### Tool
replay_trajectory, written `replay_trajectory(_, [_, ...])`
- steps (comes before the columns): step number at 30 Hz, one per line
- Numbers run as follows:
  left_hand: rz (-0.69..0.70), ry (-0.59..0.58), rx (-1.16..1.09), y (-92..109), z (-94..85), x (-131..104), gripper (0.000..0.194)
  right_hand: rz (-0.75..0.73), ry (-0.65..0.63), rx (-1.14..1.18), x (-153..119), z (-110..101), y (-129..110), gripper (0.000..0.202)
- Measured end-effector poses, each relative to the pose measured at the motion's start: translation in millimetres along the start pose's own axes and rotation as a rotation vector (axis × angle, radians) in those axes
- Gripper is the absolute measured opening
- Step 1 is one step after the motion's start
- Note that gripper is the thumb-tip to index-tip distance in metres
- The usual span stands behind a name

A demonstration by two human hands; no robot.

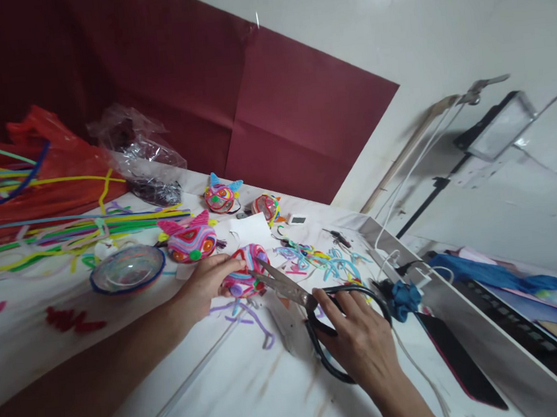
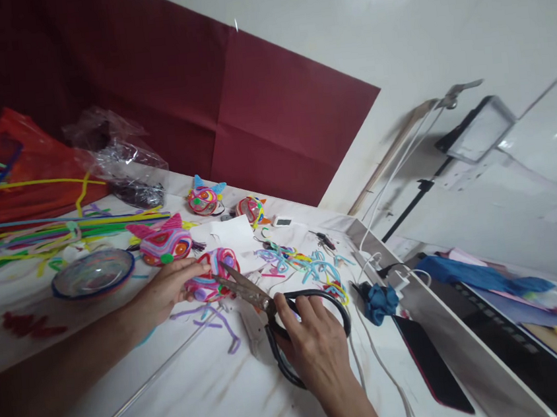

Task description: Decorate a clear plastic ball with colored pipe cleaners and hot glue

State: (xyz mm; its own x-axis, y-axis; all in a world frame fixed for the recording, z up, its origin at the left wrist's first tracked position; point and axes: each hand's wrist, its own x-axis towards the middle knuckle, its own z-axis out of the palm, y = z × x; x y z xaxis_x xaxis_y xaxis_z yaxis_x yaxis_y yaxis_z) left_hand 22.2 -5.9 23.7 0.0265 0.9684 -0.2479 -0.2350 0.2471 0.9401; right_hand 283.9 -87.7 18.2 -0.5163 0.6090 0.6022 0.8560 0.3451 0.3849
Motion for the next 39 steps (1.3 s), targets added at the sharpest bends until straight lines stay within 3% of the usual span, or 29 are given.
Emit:
replay_trajectory(15, [-0.008,-0.025,0.017,-6.7,-1.8,3.5,0.023,0.041,-0.036,0.099,-2.6,10.3,5.2,0.035])
replay_trajectory(24, [-0.013,-0.034,0.065,-8.2,-1.6,4.0,0.024,-0.093,0.016,0.002,-0.6,5.3,17.3,0.037])
replay_trajectory(35, [0.000,-0.036,0.042,-2.1,2.2,-2.1,0.025,0.053,-0.048,0.337,-2.0,12.6,7.9,0.034])
replay_trajectory(39, [-0.012,-0.023,0.043,-5.2,1.0,1.2,0.026,0.034,-0.030,0.243,-3.0,13.4,7.2,0.033])
